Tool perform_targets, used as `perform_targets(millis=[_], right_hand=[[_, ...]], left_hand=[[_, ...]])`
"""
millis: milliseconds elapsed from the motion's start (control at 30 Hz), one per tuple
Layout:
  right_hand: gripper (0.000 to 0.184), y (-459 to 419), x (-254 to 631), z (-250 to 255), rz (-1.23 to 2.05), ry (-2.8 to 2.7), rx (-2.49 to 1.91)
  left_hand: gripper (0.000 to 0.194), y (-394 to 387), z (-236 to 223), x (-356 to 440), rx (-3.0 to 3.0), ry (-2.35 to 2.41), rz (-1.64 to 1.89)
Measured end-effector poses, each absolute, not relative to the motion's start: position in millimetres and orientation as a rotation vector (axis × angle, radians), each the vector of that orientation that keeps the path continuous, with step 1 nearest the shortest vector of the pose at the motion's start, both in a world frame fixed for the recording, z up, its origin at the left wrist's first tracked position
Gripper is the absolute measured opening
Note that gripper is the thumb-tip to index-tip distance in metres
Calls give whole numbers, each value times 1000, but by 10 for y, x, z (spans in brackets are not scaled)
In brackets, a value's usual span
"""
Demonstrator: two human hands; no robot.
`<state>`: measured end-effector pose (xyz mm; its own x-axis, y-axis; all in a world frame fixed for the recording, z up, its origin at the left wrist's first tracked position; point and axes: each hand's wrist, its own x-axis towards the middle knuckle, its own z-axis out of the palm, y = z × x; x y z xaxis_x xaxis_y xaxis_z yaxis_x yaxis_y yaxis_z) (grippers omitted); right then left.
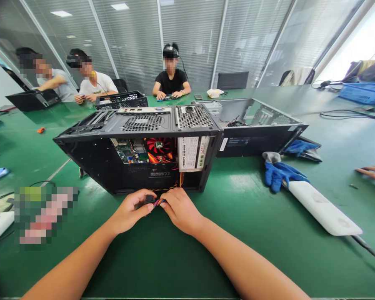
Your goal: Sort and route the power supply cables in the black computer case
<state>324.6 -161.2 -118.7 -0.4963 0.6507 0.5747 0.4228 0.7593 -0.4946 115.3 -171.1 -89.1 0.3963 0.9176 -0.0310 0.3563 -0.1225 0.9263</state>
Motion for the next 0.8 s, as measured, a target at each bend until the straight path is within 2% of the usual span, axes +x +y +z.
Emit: perform_targets(millis=[233,367,567,800], right_hand=[[20,-1669,3202,-1185,321,-2116,-853],[23,-1707,3226,-1099,162,-2218,-807],[37,-1714,3233,-1069,13,-2332,-828],[32,-1643,3257,-1126,-200,-2242,-805]], left_hand=[[40,-1725,-847,1194,1388,1002,759],[38,-1731,-848,1191,1295,883,752],[35,-1713,-901,1173,1191,814,802],[42,-1735,-847,1200,1222,810,722]])
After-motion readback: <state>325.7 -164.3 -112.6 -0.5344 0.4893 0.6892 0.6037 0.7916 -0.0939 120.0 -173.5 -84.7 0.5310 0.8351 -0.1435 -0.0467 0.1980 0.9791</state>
